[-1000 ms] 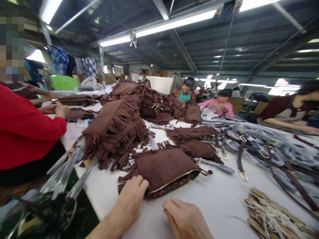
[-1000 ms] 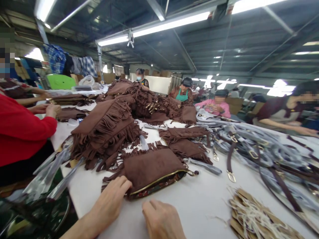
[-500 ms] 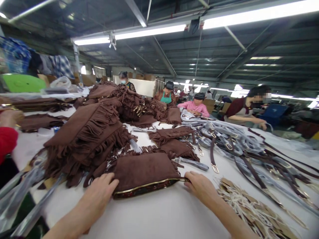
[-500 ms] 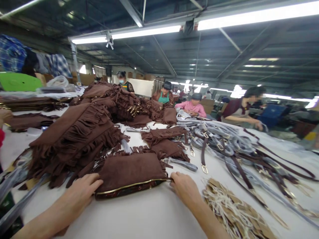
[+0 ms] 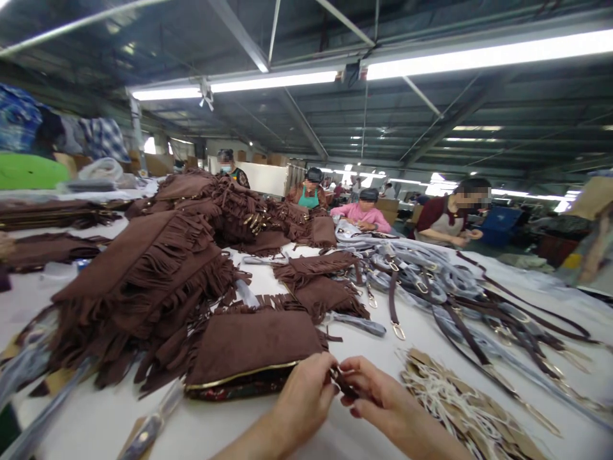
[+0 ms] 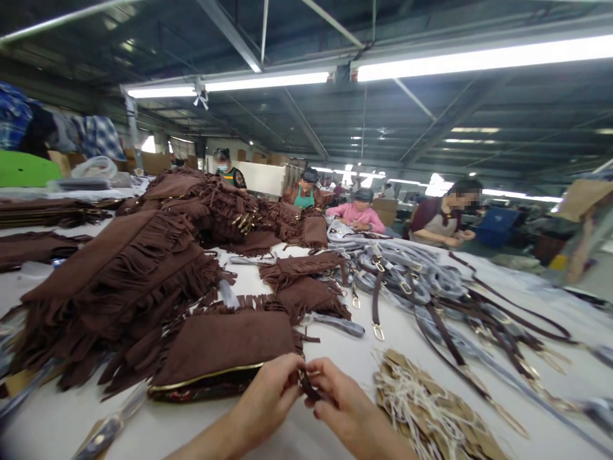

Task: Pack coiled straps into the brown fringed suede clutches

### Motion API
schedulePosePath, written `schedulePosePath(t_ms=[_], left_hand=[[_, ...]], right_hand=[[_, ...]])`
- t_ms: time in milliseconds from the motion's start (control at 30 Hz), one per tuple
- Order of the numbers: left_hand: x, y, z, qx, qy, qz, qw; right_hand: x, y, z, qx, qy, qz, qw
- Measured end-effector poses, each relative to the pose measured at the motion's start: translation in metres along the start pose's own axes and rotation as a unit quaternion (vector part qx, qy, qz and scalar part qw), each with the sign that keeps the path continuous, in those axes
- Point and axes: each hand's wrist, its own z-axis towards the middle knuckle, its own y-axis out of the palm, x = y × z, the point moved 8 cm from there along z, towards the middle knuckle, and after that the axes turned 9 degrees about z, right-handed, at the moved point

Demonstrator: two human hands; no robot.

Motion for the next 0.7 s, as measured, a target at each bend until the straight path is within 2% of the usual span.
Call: schedulePosePath(t_ms=[133,233,300,367,433,567,700], left_hand=[[0.008,-0.001,-0.006,-0.021,0.020,0.012,1.000],[0.016,-0.002,-0.008,-0.026,0.033,0.042,0.998],[0.017,-0.003,-0.007,-0.021,0.031,0.037,0.999],[0.015,-0.004,-0.006,-0.013,0.024,0.004,1.000],[0.012,-0.004,-0.006,-0.006,0.023,-0.026,0.999],[0.004,0.000,-0.008,-0.005,-0.002,-0.110,0.994],[-0.005,0.014,-0.011,-0.042,-0.075,-0.278,0.957]], right_hand=[[0.011,-0.007,-0.006,0.030,0.035,0.052,0.998],[0.008,-0.012,-0.008,0.058,0.052,0.068,0.995],[0.004,-0.011,-0.009,0.048,0.072,0.113,0.990],[0.002,-0.011,-0.010,0.032,0.087,0.139,0.986],[0.002,-0.012,-0.008,0.030,0.084,0.117,0.989],[0.010,-0.014,0.001,0.062,0.048,0.061,0.995],[0.019,-0.008,0.004,0.097,0.063,0.045,0.992]])
